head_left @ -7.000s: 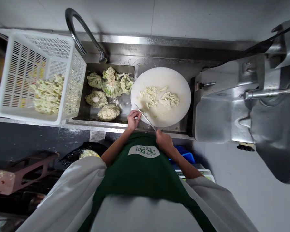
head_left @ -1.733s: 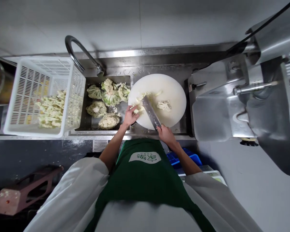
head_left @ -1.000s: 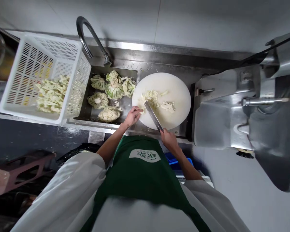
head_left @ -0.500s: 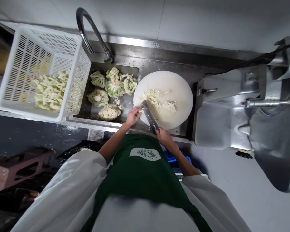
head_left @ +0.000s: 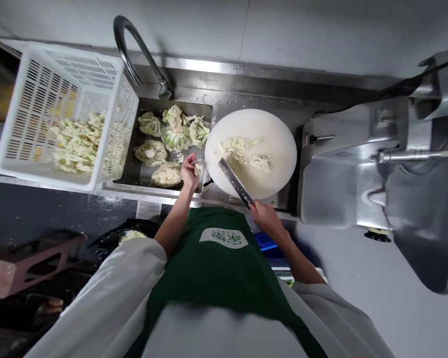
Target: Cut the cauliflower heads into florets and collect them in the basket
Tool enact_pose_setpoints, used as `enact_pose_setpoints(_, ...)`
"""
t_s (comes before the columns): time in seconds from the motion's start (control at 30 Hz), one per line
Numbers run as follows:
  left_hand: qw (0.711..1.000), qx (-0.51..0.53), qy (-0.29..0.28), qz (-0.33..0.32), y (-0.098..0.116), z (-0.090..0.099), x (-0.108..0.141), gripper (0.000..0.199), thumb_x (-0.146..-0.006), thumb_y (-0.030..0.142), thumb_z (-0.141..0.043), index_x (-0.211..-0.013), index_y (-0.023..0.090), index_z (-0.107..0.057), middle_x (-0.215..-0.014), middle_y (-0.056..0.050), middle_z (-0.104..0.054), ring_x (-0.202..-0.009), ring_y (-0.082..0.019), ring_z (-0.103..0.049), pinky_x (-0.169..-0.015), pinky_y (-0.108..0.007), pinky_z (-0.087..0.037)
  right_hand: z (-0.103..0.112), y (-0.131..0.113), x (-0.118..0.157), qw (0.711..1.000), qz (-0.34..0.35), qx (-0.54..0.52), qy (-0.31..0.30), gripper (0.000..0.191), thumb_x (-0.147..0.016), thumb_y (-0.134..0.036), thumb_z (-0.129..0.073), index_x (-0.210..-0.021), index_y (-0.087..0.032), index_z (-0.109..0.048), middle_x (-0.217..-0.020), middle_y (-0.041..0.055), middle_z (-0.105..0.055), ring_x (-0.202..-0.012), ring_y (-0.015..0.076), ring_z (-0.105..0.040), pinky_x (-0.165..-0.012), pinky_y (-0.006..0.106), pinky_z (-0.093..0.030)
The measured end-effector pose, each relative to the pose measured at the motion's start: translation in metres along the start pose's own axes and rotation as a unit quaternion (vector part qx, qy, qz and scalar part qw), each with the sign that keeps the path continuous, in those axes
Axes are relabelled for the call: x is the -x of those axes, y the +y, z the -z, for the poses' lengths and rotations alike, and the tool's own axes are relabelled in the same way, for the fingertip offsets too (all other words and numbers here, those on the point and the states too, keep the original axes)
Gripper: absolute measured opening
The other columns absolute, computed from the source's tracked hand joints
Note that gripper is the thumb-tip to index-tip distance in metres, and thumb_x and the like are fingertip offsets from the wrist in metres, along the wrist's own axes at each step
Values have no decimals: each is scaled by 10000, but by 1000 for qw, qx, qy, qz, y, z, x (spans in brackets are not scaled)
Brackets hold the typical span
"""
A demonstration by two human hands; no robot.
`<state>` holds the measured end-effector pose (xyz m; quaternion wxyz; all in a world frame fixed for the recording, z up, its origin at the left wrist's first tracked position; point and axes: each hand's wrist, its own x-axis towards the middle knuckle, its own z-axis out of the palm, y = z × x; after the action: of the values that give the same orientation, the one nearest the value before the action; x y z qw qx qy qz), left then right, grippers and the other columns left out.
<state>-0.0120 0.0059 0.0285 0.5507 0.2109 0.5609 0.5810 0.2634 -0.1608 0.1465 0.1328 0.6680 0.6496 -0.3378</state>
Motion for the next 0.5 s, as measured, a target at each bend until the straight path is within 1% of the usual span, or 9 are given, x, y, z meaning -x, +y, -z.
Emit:
enact_pose_setpoints(0.07,999,10,11,33,4,1,-3,108,-761,187,-637,-853,193,-693,-946,-47,-649,-751,-106,-561,-602,-207,-421,-5,-2,-2,1000,12,1,-25,347,-1090,-352,-345,-1117,-159,-632,-917,115,-745,-826,233,-684,-706,290,-345)
enact_pose_setpoints(0.1,999,-1,2,37,4,0,-2,94,-751,189,-666,-843,193,-687,-920,-38,-645,-733,-102,-555,-593,-206,-414,-9,-2,-5,1000,9,1,-30,350,-1091,-349,-341,-1113,-159,-634,-928,119,-747,-834,234,-687,-708,290,-347)
enact_pose_setpoints(0.17,999,-26,-33,24,-5,-9,8,141,-730,210,-739,-858,199,-683,-858,-12,-620,-703,-97,-548,-615,-213,-430,-16,0,-12,1000,-12,-2,-26,367,-1093,-354,-331,-1113,-151,-636,-938,127,-747,-853,241,-691,-714,292,-355)
enact_pose_setpoints(0.23,996,-64,-66,-19,-20,-21,22,204,-712,254,-805,-859,195,-676,-838,-2,-600,-710,-103,-560,-660,-231,-464,-21,3,-17,999,-32,-4,-12,380,-1092,-364,-328,-1117,-145,-638,-943,132,-746,-880,250,-694,-727,294,-364)
enact_pose_setpoints(0.33,981,-143,-83,-101,-42,-34,41,242,-749,351,-828,-816,177,-674,-871,-30,-606,-764,-137,-590,-721,-283,-506,-24,6,-18,999,-42,-5,1,382,-1091,-371,-329,-1125,-147,-637,-941,131,-746,-894,256,-695,-736,296,-369)
enact_pose_setpoints(0.4,961,-209,-93,-153,-49,-35,47,240,-824,404,-784,-827,179,-699,-890,-56,-631,-838,-179,-607,-813,-345,-522,-24,5,-17,999,-39,-9,2,375,-1092,-366,-327,-1125,-152,-633,-931,124,-746,-874,250,-696,-729,295,-366)
enact_pose_setpoints(0.5,915,-316,-87,-237,-49,-25,46,283,-916,467,-691,-874,191,-737,-919,-86,-670,-958,-239,-601,-978,-448,-480,-22,2,-13,999,-36,-10,6,352,-1094,-354,-334,-1105,-157,-625,-927,119,-750,-858,244,-699,-713,294,-357)
